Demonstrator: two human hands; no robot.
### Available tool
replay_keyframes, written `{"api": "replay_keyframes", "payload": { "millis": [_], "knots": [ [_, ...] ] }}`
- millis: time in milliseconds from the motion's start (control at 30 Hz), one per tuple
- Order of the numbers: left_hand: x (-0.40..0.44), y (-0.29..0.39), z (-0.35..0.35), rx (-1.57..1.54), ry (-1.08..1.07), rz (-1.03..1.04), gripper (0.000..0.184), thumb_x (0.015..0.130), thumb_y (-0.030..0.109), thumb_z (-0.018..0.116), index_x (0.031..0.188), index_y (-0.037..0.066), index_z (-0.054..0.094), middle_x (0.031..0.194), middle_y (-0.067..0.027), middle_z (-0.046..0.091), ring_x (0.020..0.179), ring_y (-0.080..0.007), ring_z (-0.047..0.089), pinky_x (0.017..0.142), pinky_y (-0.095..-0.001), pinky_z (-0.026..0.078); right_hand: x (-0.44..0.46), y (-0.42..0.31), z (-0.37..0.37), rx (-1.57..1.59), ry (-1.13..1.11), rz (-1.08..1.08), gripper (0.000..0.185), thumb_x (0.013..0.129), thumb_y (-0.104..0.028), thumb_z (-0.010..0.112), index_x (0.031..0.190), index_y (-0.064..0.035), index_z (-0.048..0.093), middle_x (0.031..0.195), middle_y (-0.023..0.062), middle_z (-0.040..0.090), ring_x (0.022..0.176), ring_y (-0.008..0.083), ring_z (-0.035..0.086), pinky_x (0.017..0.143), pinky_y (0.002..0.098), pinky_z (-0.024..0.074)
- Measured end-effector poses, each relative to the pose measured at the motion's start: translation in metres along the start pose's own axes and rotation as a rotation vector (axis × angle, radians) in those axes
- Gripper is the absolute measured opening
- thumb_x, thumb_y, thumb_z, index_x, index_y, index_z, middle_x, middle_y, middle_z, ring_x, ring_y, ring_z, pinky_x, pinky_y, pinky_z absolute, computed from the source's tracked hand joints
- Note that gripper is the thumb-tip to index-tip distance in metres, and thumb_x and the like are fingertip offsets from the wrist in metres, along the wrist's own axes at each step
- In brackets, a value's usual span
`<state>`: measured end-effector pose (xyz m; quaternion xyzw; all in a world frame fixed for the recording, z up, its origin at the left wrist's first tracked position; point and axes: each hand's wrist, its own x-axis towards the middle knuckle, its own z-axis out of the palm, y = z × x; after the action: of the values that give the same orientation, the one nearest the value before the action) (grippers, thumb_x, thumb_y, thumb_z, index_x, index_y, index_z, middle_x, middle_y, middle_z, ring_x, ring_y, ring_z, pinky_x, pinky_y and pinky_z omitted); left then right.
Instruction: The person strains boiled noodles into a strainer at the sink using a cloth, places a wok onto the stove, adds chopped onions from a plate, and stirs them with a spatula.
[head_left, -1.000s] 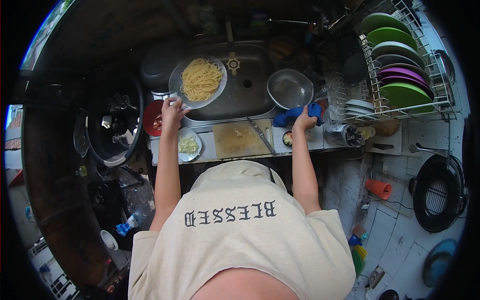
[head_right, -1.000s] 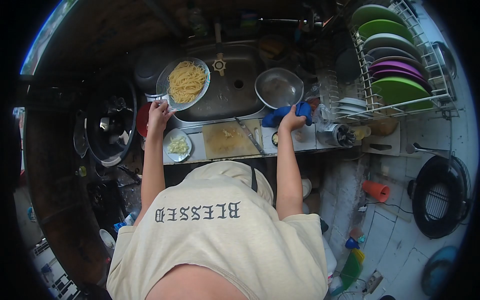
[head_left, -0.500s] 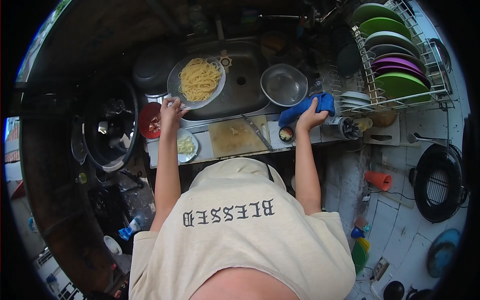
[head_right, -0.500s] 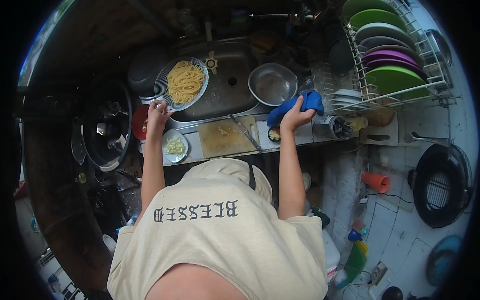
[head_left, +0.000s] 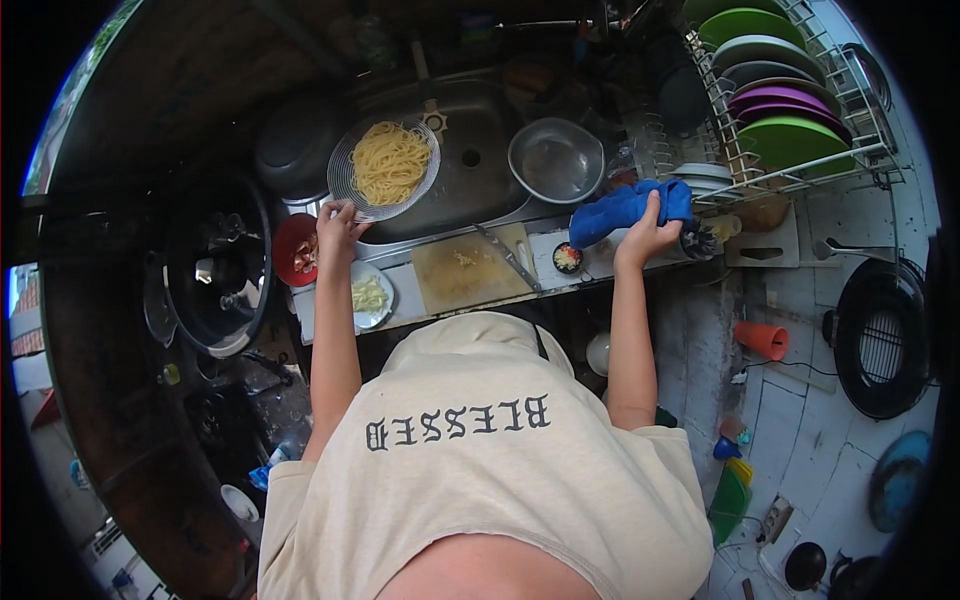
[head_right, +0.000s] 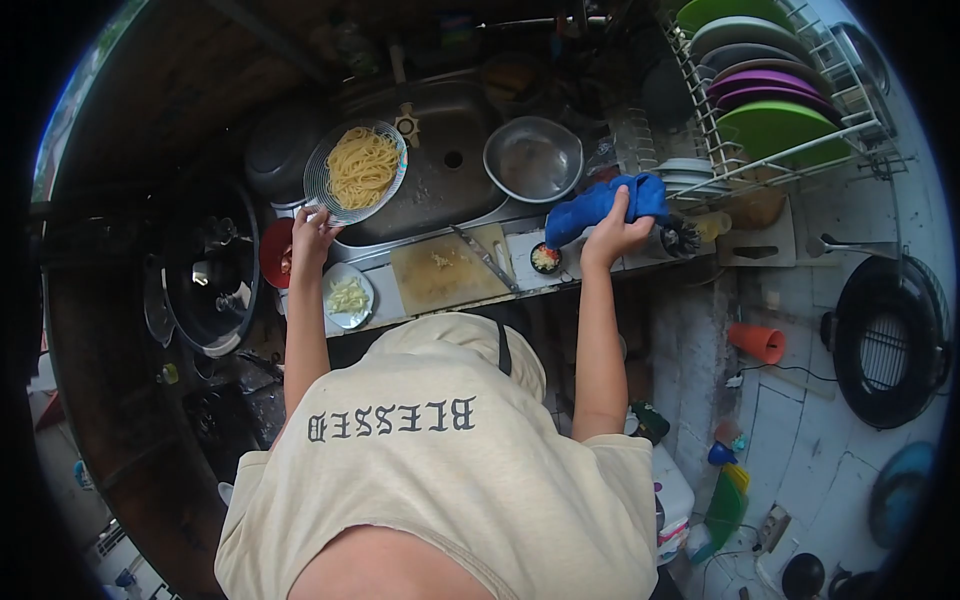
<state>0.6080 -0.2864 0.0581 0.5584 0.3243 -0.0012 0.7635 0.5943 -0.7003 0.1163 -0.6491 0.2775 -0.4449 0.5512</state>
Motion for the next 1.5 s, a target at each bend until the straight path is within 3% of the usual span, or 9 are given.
{"api": "replay_keyframes", "payload": {
  "millis": [367,500,567,733,1033,1300,1400,1500],
  "knots": [
    [-0.007,-0.005,0.004,0.077,-0.033,0.019,0.008,0.086,0.008,0.052,0.091,0.006,0.047,0.075,-0.0025,0.053,0.063,-0.009,0.053,0.059,-0.0281,0.055,0.014,-0.028,-0.025,0.037,0.054,0.063,0.028,0.082,-0.007,0.06,0.105,0.0083,0.055,0.101,0.0109,0.06,0.086,0.0168,0.058,0.077,0.0292,0.0473],
    [-0.019,-0.01,0.027,0.119,-0.073,0.037,0.007,0.086,0.009,0.053,0.089,0.006,0.048,0.072,-0.0016,0.052,0.058,-0.0074,0.051,0.052,-0.0237,0.053,0.02,-0.043,-0.04,0.204,0.062,0.036,0.027,0.082,-0.008,0.06,0.103,0.0079,0.056,0.099,0.0107,0.061,0.084,0.0155,0.058,0.075,0.0291,0.0476],
    [-0.02,-0.02,0.04,0.138,-0.118,0.036,0.007,0.085,0.009,0.054,0.089,0.006,0.049,0.074,-0.0009,0.052,0.059,-0.0074,0.051,0.049,-0.0215,0.051,0.022,-0.052,-0.05,0.182,0.045,0.053,0.033,0.082,-0.005,0.058,0.112,0.0074,0.051,0.106,0.0118,0.058,0.09,0.0174,0.058,0.081,0.0295,0.0468],
    [-0.028,-0.04,0.101,0.186,-0.244,-0.039,0.008,0.085,0.008,0.054,0.088,0.006,0.046,0.072,-0.0021,0.051,0.058,-0.0096,0.052,0.05,-0.0237,0.052,0.019,-0.05,-0.071,0.232,0.093,0.022,0.034,0.082,-0.004,0.058,0.114,0.0074,0.05,0.11,0.0112,0.056,0.094,0.0171,0.057,0.084,0.0297,0.0451],
    [-0.004,-0.085,0.207,0.345,-0.373,-0.079,0.01,0.084,0.004,0.053,0.086,0.005,0.044,0.069,-0.0043,0.051,0.055,-0.0135,0.053,0.048,-0.0288,0.054,0.0,-0.041,-0.112,0.148,0.111,0.164,0.036,0.082,-0.004,0.059,0.115,0.006,0.051,0.11,0.01,0.057,0.095,0.0163,0.056,0.086,0.0294,0.0426],
    [0.012,-0.113,0.24,0.532,-0.361,-0.024,0.01,0.083,0.004,0.054,0.088,0.003,0.045,0.072,-0.0059,0.051,0.06,-0.0153,0.054,0.054,-0.0339,0.056,-0.002,-0.031,-0.144,0.072,0.172,0.177,0.035,0.081,-0.004,0.059,0.114,0.0064,0.051,0.107,0.0102,0.058,0.094,0.0163,0.056,0.086,0.0294,0.043],
    [0.01,-0.116,0.243,0.581,-0.304,-0.043,0.018,0.078,0.003,0.057,0.095,-0.002,0.05,0.093,-0.0138,0.058,0.076,-0.0223,0.062,0.055,-0.0328,0.058,-0.001,-0.03,-0.147,0.101,0.206,0.184,0.034,0.081,-0.004,0.059,0.112,0.0065,0.052,0.106,0.01,0.058,0.093,0.0162,0.056,0.085,0.0291,0.043],
    [0.014,-0.119,0.244,0.628,-0.314,-0.001,0.014,0.081,0.004,0.056,0.093,0.001,0.048,0.081,-0.0083,0.053,0.07,-0.0181,0.057,0.058,-0.0345,0.057,0.0,-0.023,-0.15,0.075,0.192,0.173,0.033,0.081,-0.004,0.059,0.112,0.0064,0.053,0.106,0.0098,0.058,0.093,0.0158,0.056,0.085,0.0288,0.0429]
  ]
}}
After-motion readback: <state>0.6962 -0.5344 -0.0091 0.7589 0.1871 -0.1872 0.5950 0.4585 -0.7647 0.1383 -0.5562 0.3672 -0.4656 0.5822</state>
